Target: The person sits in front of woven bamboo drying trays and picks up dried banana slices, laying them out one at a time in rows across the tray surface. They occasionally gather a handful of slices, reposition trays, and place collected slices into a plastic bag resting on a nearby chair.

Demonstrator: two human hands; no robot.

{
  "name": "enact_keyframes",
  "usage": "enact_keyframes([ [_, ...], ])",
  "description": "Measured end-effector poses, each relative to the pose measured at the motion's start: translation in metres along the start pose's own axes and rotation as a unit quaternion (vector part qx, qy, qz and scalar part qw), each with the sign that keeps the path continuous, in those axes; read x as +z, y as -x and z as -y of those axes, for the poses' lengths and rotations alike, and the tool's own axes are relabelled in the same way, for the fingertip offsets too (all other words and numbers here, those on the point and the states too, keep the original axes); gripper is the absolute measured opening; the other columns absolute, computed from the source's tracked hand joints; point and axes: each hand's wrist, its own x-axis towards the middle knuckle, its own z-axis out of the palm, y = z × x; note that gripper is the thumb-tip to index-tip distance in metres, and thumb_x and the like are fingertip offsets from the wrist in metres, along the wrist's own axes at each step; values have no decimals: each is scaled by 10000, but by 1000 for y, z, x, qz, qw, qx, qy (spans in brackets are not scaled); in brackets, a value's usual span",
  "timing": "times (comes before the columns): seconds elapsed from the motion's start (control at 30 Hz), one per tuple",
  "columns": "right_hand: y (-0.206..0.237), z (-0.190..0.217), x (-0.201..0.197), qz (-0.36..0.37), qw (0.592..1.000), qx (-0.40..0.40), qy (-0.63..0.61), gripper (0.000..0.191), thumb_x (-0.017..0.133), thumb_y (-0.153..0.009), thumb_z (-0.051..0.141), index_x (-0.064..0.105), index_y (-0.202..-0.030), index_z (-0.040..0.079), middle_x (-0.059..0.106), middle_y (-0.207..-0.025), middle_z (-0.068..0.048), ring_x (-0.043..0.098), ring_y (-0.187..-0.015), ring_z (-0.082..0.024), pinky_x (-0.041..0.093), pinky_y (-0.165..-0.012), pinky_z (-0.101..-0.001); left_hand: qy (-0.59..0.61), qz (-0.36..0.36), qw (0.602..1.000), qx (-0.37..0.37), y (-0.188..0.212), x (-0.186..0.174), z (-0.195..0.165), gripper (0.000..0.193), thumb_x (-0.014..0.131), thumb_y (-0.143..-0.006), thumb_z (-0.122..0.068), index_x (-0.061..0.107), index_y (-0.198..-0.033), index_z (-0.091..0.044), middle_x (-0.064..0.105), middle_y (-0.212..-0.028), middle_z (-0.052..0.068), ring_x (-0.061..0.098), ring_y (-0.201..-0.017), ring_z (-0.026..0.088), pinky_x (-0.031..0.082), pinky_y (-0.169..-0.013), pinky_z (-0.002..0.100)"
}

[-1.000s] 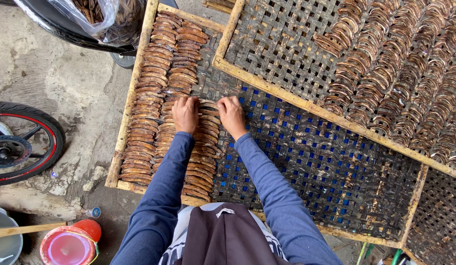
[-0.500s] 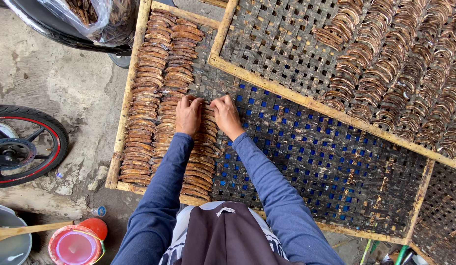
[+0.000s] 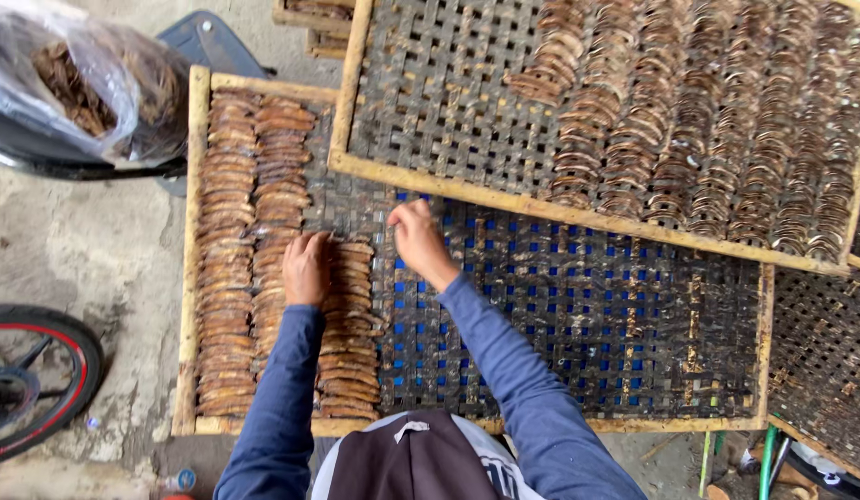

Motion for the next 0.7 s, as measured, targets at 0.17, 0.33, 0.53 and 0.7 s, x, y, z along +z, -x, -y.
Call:
enact_keyframes([
  [0.17, -79, -63, -104, -130, 982, 129, 35, 91, 628, -983, 52, 661, -1031, 122, 564, -1041, -90, 597, -877, -229, 522, -755, -357, 0, -43, 999, 4, 5, -8, -5, 242, 651, -997, -59, 662, -1238, -73, 662, -1251, 147, 618, -1118, 358, 497, -971, 447],
  [0.33, -146, -99, -155, -197, 975, 13, 97, 453, 740, -881, 64, 608, -1314, 52, 513, -1226, -186, 578, -1140, -366, 499, -994, -454, 5, -56, 998, -19, 21, -24, -20, 219, 669, -982, -62, 667, -1200, -77, 653, -1218, 162, 608, -1085, 358, 503, -933, 446],
  [0.53, -172, -99, -162, -113, 978, 68, 159, 450, 860, -822, 239, 629, -1163, 58, 511, -1200, -188, 569, -1085, -384, 474, -928, -478, -1, -63, 995, -72, 64, -37, -29, 212, 683, -963, -61, 697, -1175, -79, 655, -1215, 142, 617, -1087, 315, 522, -906, 409],
  [0.7, -165, -117, -163, -137, 978, 45, 151, 416, 882, -845, 211, 525, -934, 17, 464, -1065, -175, 548, -984, -344, 492, -880, -467, 5, -40, 992, -116, 82, -35, -27, 195, 703, -958, -71, 713, -1152, -67, 657, -1227, 147, 625, -1082, 305, 532, -901, 395],
])
